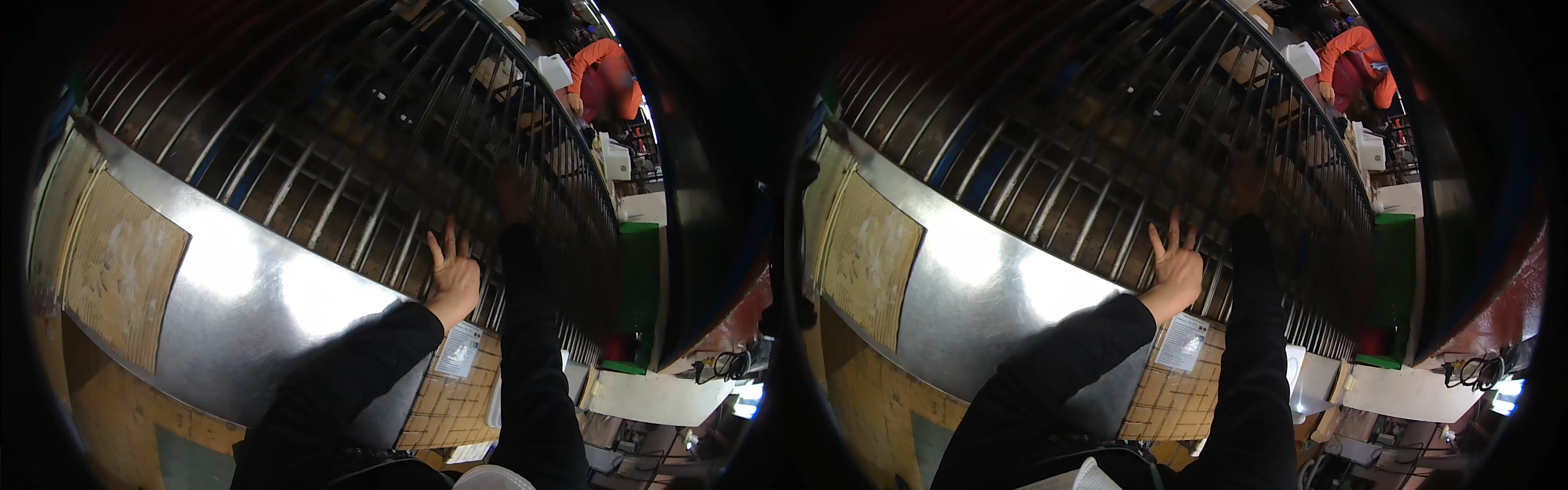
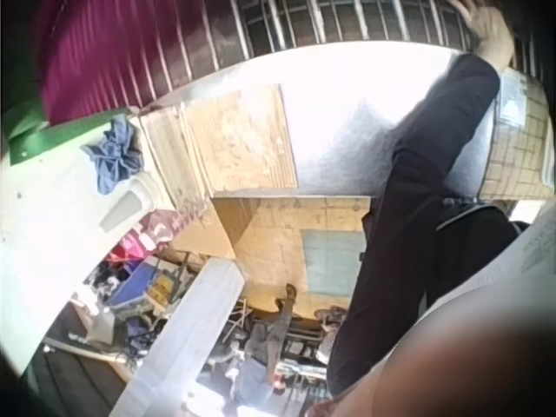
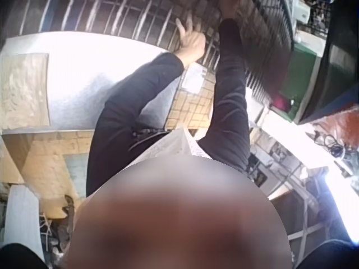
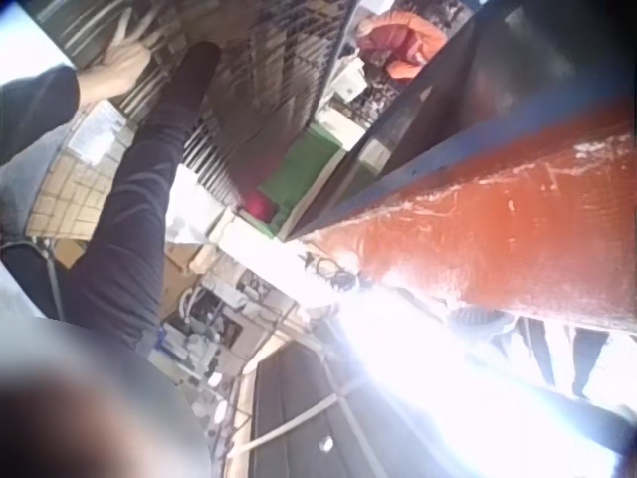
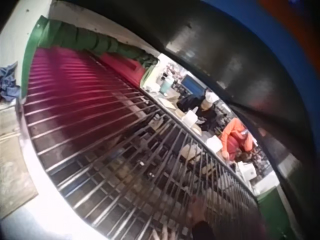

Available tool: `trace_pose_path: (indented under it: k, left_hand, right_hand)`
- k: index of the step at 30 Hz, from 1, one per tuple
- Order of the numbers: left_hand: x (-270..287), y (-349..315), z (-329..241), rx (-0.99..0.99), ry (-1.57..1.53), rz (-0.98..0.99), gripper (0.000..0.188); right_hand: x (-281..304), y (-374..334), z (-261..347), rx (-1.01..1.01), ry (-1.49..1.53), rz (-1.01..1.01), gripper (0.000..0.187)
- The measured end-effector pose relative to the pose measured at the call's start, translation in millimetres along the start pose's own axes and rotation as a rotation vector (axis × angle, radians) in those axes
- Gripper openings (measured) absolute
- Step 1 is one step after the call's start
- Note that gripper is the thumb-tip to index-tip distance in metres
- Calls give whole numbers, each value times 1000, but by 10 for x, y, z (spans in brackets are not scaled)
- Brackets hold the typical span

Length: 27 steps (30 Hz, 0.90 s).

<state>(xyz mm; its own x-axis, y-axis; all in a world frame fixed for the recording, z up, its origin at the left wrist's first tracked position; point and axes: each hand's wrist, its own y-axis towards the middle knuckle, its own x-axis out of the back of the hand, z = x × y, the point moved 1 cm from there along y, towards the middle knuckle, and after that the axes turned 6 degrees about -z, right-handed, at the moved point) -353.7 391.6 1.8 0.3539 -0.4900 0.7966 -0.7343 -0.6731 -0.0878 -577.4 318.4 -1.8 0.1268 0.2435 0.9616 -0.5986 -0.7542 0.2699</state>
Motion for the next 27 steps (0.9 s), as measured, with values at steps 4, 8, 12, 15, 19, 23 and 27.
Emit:
trace_pose_path:
  k: [4,8,12,15,19,23,27]
  left_hand:
    - [-33,-4,-27,12,-6,6,23]
    - [-36,0,-34,6,20,11,24]
    - [-25,5,-14,12,-13,-17,24]
    - [-39,19,-11,-2,11,27,25]
    - [-61,31,-8,-6,-44,6,29]
    - [-80,29,-12,4,-22,-15,28]
    - [-78,48,-10,11,-18,45,30]
  right_hand:
    - [93,-265,-25,166,46,-68,19]
    - [109,-227,41,85,-63,-10,20]
    - [40,-20,106,46,-23,-20,21]
    - [-47,134,81,17,-3,-22,21]
    - [-175,207,4,-21,-23,21,34]
    - [-135,-72,-123,329,-183,-77,22]
    - [-37,-352,-187,245,-152,115,24]
